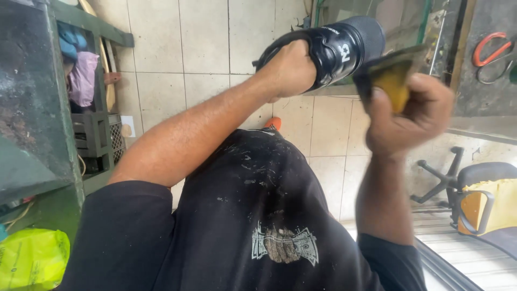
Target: Polishing a black leather shoe with a sponge and liquid polish at a workbench
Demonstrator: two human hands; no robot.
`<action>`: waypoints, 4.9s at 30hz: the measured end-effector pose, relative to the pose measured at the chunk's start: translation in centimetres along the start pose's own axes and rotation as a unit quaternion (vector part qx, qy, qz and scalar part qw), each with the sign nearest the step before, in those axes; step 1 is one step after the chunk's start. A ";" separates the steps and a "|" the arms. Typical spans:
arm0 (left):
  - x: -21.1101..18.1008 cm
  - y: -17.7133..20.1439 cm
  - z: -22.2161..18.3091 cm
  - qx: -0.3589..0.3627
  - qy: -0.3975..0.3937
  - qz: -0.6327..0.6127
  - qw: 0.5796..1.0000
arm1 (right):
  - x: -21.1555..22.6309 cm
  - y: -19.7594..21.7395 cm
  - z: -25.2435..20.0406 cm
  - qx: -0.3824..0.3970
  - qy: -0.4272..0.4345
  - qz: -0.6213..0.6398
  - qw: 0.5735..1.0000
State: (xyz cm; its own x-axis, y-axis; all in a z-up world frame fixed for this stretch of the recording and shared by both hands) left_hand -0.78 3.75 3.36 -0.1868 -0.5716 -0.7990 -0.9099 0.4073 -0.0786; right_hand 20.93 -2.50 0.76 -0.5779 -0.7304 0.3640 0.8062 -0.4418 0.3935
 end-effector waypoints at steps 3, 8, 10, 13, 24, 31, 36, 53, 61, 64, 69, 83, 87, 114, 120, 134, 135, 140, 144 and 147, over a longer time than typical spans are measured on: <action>1.1 -1.1 0.6 -0.014 -0.022 0.007 1.000 | 1.4 -2.1 -2.8 -0.046 -0.089 -0.104 0.989; 3.1 -2.2 2.0 -0.071 -0.086 0.017 0.994 | -1.0 -1.7 -5.1 -0.050 -0.124 -0.017 0.991; 3.9 -2.5 2.3 -0.082 -0.103 0.023 0.991 | 0.0 -1.7 -5.3 -0.014 -0.130 0.006 0.991; 4.9 -2.5 3.2 -0.115 -0.139 0.028 0.983 | 0.1 -1.1 -3.3 0.015 -0.095 0.008 0.995; 6.1 -0.8 3.7 -0.153 -0.167 0.043 0.973 | 0.3 -0.6 -4.2 0.193 -0.146 -0.070 0.968; 7.3 -0.1 3.2 -0.098 -0.199 0.121 0.968 | -1.3 -2.2 -4.6 0.071 -0.080 -0.064 0.992; 8.8 0.4 4.0 -0.078 -0.201 0.144 0.966 | -0.6 -1.7 0.3 0.043 0.018 -0.087 0.995; 11.3 3.4 6.0 -0.012 -0.267 0.227 0.937 | 3.0 0.0 -3.5 0.542 -0.202 -0.210 0.789; 13.4 5.1 6.7 0.050 -0.278 0.267 0.921 | -0.7 -1.5 -2.7 0.255 -0.072 -0.196 0.944; 13.6 7.0 7.1 0.055 -0.295 0.277 0.913 | -2.9 1.3 -5.8 0.446 -0.133 -0.280 0.840; 15.6 8.5 7.5 0.068 -0.293 0.286 0.910 | -1.9 0.9 -1.0 0.319 -0.092 -0.208 0.920; 16.0 7.5 9.8 0.062 -0.357 0.338 0.869 | -2.4 -7.5 -2.2 -0.322 -0.660 0.382 0.561; 16.3 6.4 10.5 0.094 -0.382 0.342 0.853 | -7.6 -6.9 -6.0 -0.319 -0.582 0.471 0.581; 11.1 10.0 1.1 0.077 -0.477 0.053 0.874 | -4.3 3.9 -0.7 0.423 -0.110 -0.342 0.832; 11.1 7.5 0.7 0.111 -0.399 0.096 0.905 | 3.1 -6.7 4.8 0.262 0.000 -0.156 0.952; 12.9 11.0 0.6 0.122 -0.436 -0.085 0.887 | 3.3 -10.3 2.6 0.169 0.106 -0.272 0.942; 14.2 11.4 0.5 0.130 -0.432 -0.083 0.889 | 2.1 -8.5 0.8 0.168 0.098 -0.276 0.941; 16.1 14.0 2.4 0.172 -0.378 -0.323 0.851 | -3.8 -0.6 -3.9 0.257 -0.033 -0.357 0.898; 15.9 13.0 2.0 0.175 -0.273 -0.420 0.847 | 2.5 -7.4 1.1 0.140 -0.005 -0.187 0.972; 14.4 13.1 1.6 0.324 -0.229 -0.609 0.687 | 5.7 -11.4 -1.6 0.054 -0.034 -0.200 0.978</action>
State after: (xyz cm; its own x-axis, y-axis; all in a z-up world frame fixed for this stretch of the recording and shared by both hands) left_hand -14.78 2.04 -10.13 0.8380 -0.5457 0.0022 0.0957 0.1430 -0.9851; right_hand 8.64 -2.53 -3.00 -0.8537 -0.4735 0.2166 0.4987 -0.6241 0.6015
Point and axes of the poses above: each hand's wrist, its own z-axis towards the middle knuckle, its own y-axis out of the back of the hand, x = y × z, the point moved 1 cm from there along z, towards the middle knuckle, and after that the axes turned 13 degrees about -z, right-handed, at the moved point
